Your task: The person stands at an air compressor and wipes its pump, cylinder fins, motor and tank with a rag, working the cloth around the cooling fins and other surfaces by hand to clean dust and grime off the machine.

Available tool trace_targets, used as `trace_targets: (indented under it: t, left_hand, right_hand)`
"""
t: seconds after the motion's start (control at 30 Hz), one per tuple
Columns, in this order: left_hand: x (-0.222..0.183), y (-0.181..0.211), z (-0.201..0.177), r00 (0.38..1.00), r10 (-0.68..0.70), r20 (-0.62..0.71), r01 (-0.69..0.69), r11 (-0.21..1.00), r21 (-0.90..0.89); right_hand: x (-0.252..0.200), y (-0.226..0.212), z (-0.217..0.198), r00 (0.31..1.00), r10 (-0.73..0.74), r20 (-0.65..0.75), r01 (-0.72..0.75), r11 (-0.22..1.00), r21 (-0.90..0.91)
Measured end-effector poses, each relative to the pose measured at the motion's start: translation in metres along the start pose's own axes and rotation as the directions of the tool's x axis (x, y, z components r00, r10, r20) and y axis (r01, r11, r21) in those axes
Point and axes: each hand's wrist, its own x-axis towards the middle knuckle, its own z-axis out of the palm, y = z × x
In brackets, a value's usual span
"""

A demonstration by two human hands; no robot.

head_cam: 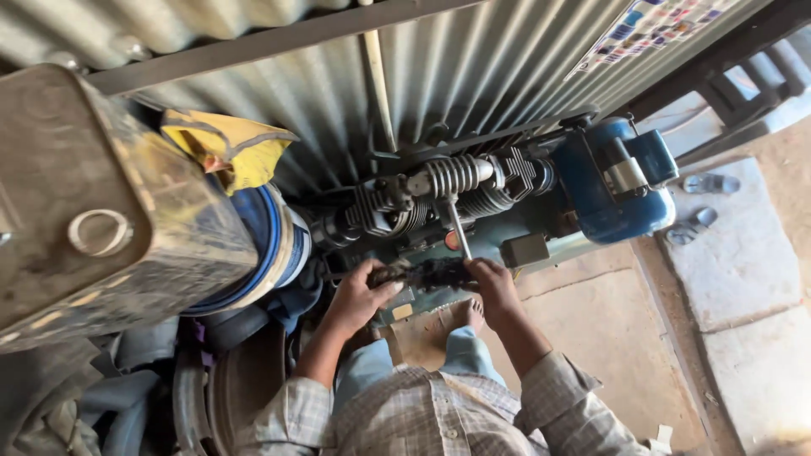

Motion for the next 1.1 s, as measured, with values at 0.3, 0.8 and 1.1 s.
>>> trace_targets:
  t: [0.3, 0.8, 1.1]
  left_hand:
    - [-0.01, 0.043, 0.003, 0.922, 0.044, 0.385, -0.052, 0.999, 0.012]
    - [0.049, -0.017, -0.02, 0.93, -0.107, 0.35, 0.17, 0.973, -0.154]
    - [0.051, 0.029, -0.012, 0.96, 0.1, 0.262, -0.076, 0.992, -0.099]
  right_hand:
    - [-0.087, 0.017, 0.079, 0.947, -0.183, 0.263, 0.246, 0.941, -0.233]
    - [-0.093, 0.03, 0.025, 0.99, -0.018, 0.14, 0.028, 0.997, -0.072]
    - [-0.044, 0.08, 0.002, 0.998, 0.013, 0.054, 0.01, 0.917, -0.399]
